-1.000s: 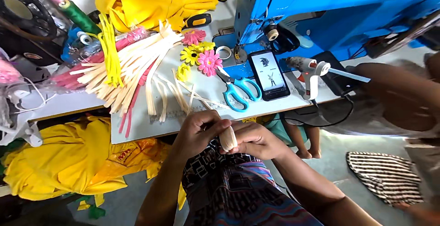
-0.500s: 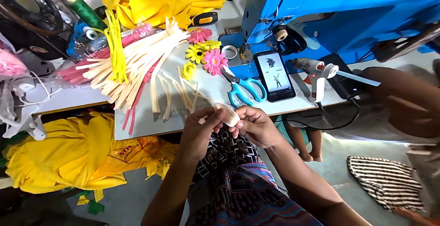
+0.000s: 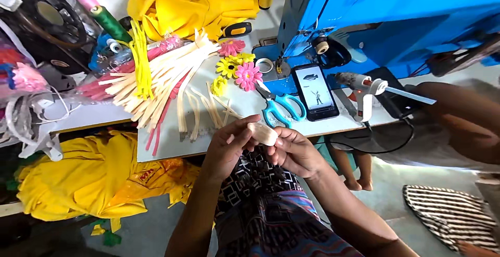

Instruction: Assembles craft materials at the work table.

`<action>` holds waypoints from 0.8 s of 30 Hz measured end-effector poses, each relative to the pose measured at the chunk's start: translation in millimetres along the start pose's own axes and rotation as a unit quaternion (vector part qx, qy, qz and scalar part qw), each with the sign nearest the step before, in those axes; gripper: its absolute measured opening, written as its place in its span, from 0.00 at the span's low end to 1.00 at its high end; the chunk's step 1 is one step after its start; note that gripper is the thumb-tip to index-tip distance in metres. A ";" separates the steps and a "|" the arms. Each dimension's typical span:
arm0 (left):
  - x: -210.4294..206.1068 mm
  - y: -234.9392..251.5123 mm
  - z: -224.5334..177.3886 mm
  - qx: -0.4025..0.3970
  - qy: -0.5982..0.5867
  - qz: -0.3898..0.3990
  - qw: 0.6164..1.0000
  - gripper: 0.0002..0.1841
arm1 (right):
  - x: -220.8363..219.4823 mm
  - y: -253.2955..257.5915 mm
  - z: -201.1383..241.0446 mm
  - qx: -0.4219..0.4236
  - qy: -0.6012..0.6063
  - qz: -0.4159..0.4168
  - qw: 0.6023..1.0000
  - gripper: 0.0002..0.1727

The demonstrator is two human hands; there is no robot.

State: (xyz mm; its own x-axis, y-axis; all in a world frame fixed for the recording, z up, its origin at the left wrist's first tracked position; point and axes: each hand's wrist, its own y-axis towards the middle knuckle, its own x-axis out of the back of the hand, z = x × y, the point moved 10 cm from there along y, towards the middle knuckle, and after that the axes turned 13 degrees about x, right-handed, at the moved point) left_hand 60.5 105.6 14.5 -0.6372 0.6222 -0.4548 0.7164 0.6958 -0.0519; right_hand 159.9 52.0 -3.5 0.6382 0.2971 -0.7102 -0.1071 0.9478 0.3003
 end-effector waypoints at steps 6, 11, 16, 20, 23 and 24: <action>-2.1 -5.3 -4.4 -0.048 -0.043 0.002 0.998 0.12 | -10.8 0.1 -2.7 0.003 0.072 0.017 0.997 0.10; -5.2 -11.4 -13.4 -0.107 -0.034 -0.004 0.994 0.09 | -23.8 -0.5 -0.3 0.010 0.063 0.047 0.997 0.10; -6.9 -20.5 -25.5 -0.163 0.005 -0.040 0.986 0.07 | -29.6 -0.1 -3.2 0.010 0.082 0.047 0.995 0.10; -8.4 -23.4 -31.5 -0.181 0.030 -0.059 0.981 0.08 | -31.2 0.6 -1.8 0.018 0.081 0.051 0.995 0.10; -10.1 -24.3 -34.1 -0.187 0.051 -0.063 0.979 0.09 | -34.1 0.6 -3.3 0.014 0.083 0.054 0.995 0.10; -10.3 -24.3 -35.0 -0.191 0.054 -0.064 0.978 0.09 | -35.3 0.5 -4.3 0.015 0.083 0.054 0.995 0.10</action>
State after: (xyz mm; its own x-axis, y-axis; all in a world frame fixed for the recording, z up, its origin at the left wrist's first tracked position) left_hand 39.7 94.9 51.6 -0.7559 0.5413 -0.3682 0.4839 0.8408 0.2425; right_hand 134.0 42.5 19.0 0.4888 0.4139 -0.7679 -0.1443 0.9065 0.3968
